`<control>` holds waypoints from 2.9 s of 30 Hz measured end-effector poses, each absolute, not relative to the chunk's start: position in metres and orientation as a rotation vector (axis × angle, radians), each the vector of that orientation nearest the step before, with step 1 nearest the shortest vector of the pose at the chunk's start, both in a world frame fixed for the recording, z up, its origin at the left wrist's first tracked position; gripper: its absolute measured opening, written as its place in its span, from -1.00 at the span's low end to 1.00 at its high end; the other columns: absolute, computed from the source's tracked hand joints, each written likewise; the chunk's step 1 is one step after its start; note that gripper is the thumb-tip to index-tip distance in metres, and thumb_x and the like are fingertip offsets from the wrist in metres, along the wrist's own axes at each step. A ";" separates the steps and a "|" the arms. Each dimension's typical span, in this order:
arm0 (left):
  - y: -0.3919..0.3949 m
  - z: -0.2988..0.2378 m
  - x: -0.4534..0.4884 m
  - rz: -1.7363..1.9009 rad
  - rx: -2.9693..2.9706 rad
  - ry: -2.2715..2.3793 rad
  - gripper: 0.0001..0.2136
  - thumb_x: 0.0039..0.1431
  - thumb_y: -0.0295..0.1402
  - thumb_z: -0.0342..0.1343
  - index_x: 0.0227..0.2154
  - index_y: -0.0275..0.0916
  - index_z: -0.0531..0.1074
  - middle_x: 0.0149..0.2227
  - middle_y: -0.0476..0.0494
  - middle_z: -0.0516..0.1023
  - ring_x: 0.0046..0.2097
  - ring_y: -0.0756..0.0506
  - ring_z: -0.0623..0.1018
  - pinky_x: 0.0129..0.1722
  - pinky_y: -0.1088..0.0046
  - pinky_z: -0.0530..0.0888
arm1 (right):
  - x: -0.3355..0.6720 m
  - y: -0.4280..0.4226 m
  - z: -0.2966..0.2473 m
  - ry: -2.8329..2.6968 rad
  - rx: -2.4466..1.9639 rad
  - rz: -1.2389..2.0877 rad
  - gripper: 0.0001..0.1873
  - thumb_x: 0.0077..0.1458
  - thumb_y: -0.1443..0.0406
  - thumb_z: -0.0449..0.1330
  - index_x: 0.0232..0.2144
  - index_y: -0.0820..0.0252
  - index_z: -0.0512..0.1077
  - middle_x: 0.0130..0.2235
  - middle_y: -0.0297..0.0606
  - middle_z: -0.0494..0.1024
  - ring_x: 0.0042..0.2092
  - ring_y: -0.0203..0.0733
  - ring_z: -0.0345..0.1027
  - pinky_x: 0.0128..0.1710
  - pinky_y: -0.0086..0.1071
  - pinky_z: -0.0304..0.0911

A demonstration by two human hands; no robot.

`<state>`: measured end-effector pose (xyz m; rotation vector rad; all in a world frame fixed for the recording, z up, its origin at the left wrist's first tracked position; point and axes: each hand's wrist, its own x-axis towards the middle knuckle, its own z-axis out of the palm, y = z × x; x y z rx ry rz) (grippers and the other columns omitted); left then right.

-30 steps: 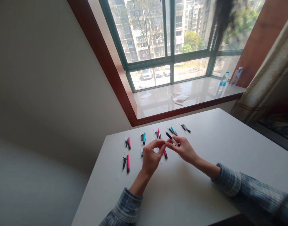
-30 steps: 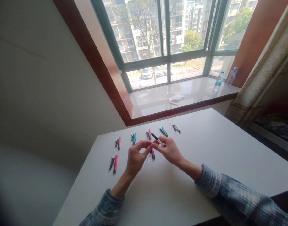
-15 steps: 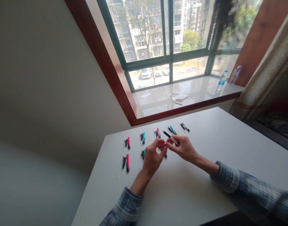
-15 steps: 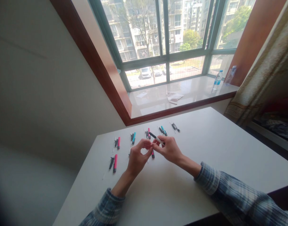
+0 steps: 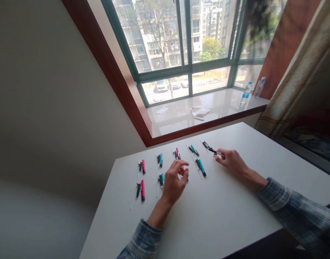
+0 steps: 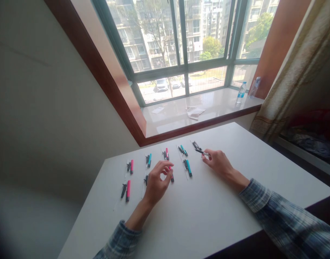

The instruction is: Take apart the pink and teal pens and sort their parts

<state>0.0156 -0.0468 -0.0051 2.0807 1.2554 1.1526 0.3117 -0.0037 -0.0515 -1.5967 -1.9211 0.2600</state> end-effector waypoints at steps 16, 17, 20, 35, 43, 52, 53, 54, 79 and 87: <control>-0.053 0.002 0.014 1.173 2.038 1.218 -0.86 0.33 -0.40 0.09 -0.16 -0.15 0.55 -0.07 -0.12 0.54 -0.27 -0.02 0.55 -0.23 0.39 0.53 | 0.298 -0.010 -0.033 -1.792 -1.559 0.243 -0.57 0.27 -0.01 0.13 -0.38 0.18 0.56 -0.61 -0.41 0.28 -0.55 -0.29 0.08 -0.46 -0.40 0.04; -0.053 0.002 0.014 1.172 2.037 1.216 -0.86 0.33 -0.40 0.09 -0.16 -0.15 0.55 -0.07 -0.12 0.54 -0.27 -0.02 0.55 -0.23 0.39 0.54 | 0.298 -0.009 -0.032 -1.792 -1.552 0.252 -0.57 0.27 -0.01 0.13 -0.38 0.17 0.57 -0.61 -0.41 0.29 -0.55 -0.28 0.08 -0.47 -0.40 0.03; -0.054 0.003 0.012 1.182 2.036 1.209 -0.86 0.33 -0.39 0.10 -0.16 -0.15 0.56 -0.08 -0.13 0.55 -0.28 -0.02 0.55 -0.23 0.40 0.54 | 0.304 -0.005 -0.030 -1.734 -1.571 0.244 -0.56 0.26 -0.02 0.13 -0.32 0.18 0.60 -0.60 -0.36 0.38 -0.54 -0.25 0.16 -0.47 -0.38 0.06; -0.056 0.005 0.017 1.136 2.074 1.179 -0.86 0.29 -0.46 0.10 -0.25 -0.17 0.57 -0.12 -0.12 0.55 -0.29 -0.01 0.54 -0.26 0.43 0.52 | 0.309 0.007 -0.051 -1.943 -1.586 0.292 -0.66 0.27 0.17 0.15 -0.02 0.08 0.62 -0.13 -0.18 0.69 -0.25 -0.08 0.52 -0.22 -0.32 0.26; -0.056 0.006 0.016 1.137 2.090 1.158 -0.86 0.30 -0.44 0.09 -0.26 -0.17 0.56 -0.13 -0.13 0.55 -0.25 -0.03 0.56 -0.25 0.43 0.53 | 0.307 0.006 -0.046 -2.011 -1.621 0.196 -0.67 0.33 0.14 0.08 -0.35 0.13 0.55 -0.34 -0.22 0.60 -0.37 -0.13 0.41 -0.34 -0.35 0.15; -0.054 0.006 0.014 1.114 2.101 1.169 -0.85 0.30 -0.46 0.08 -0.25 -0.17 0.55 -0.12 -0.13 0.54 -0.24 -0.03 0.55 -0.27 0.44 0.51 | 0.306 0.001 -0.048 -1.836 -1.597 0.362 -0.71 0.28 0.08 0.16 -0.15 0.09 0.56 -0.21 -0.19 0.68 -0.30 -0.05 0.50 -0.25 -0.30 0.25; -0.054 0.006 0.014 1.111 2.103 1.171 -0.85 0.30 -0.47 0.07 -0.25 -0.17 0.54 -0.12 -0.13 0.54 -0.24 -0.03 0.55 -0.27 0.44 0.51 | 0.306 0.001 -0.048 -1.823 -1.595 0.392 -0.72 0.27 0.07 0.17 -0.17 0.09 0.56 -0.22 -0.20 0.68 -0.33 -0.07 0.48 -0.26 -0.30 0.25; -0.053 0.005 0.014 1.110 2.107 1.173 -0.85 0.30 -0.47 0.07 -0.25 -0.17 0.55 -0.12 -0.13 0.54 -0.24 -0.03 0.55 -0.26 0.43 0.51 | 0.306 0.001 -0.048 -1.811 -1.587 0.412 -0.72 0.26 0.07 0.19 -0.19 0.10 0.57 -0.23 -0.21 0.69 -0.34 -0.08 0.47 -0.26 -0.30 0.25; -0.054 0.003 0.018 1.114 2.180 1.220 -0.84 0.29 -0.47 0.10 -0.27 -0.13 0.56 -0.13 -0.14 0.57 -0.04 -0.16 0.52 -0.01 0.23 0.46 | 0.303 0.006 -0.046 -1.862 -1.486 0.496 -0.70 0.21 0.20 0.20 -0.07 0.13 0.61 -0.08 -0.18 0.70 -0.30 -0.08 0.49 -0.17 -0.25 0.34; -0.052 0.007 0.016 1.158 1.852 1.195 -0.82 0.33 -0.29 0.13 -0.14 -0.17 0.60 -0.09 -0.17 0.57 -0.11 -0.12 0.53 -0.09 0.32 0.47 | 0.273 -0.010 -0.021 -1.659 -1.261 0.688 -0.53 0.27 -0.06 0.17 -0.14 0.21 0.60 -0.25 -0.16 0.59 -0.44 -0.24 0.26 -0.45 -0.38 0.16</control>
